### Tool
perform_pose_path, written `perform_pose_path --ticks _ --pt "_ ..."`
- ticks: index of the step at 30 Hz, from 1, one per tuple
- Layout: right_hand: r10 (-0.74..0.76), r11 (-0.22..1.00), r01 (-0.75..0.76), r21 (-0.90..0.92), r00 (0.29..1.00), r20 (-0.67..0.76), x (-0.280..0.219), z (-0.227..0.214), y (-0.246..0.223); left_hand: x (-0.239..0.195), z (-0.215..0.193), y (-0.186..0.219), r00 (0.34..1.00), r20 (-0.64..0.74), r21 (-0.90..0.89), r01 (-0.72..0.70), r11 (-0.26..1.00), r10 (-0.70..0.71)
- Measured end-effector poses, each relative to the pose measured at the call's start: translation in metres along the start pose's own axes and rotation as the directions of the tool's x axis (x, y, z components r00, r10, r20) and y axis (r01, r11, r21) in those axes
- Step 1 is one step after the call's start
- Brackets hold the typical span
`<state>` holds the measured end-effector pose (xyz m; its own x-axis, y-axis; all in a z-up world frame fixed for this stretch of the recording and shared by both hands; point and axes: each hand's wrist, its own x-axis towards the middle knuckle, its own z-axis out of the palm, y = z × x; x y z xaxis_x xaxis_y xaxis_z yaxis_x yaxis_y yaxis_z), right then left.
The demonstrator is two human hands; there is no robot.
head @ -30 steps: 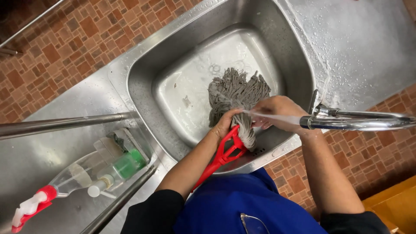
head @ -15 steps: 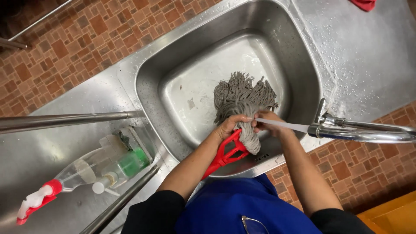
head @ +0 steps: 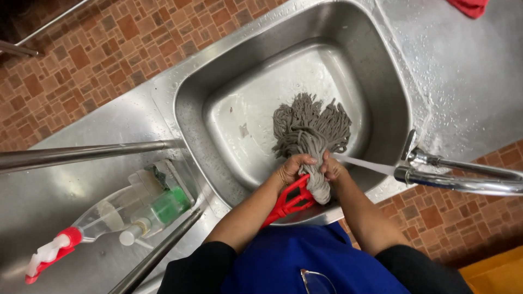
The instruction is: The person rinses a grey mop head under running water in a stainless steel sink. They repeatedly squeeze and wring the mop head by hand to remove excess water and soap suds.
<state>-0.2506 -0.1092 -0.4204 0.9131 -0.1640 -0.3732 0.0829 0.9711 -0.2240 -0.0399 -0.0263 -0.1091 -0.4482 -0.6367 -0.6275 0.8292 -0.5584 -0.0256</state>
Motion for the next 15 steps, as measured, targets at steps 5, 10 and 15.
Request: perform_pose_path --ticks 5,10,15 --pt "-0.082 0.973 -0.011 0.230 0.917 0.390 0.002 -0.028 0.002 -0.013 0.009 0.002 1.000 -0.002 -0.009 -0.003 1.000 0.003" --pt "-0.222 0.895 -0.133 0.425 0.693 0.686 0.013 0.099 0.014 -0.012 -0.003 -0.008 0.998 -0.005 -0.036 -0.067 0.997 0.066" --pt "-0.337 0.916 -0.047 0.399 0.450 0.827 0.060 0.302 -0.054 0.027 -0.031 -0.021 0.997 0.064 -0.091 -0.028 0.995 0.034"
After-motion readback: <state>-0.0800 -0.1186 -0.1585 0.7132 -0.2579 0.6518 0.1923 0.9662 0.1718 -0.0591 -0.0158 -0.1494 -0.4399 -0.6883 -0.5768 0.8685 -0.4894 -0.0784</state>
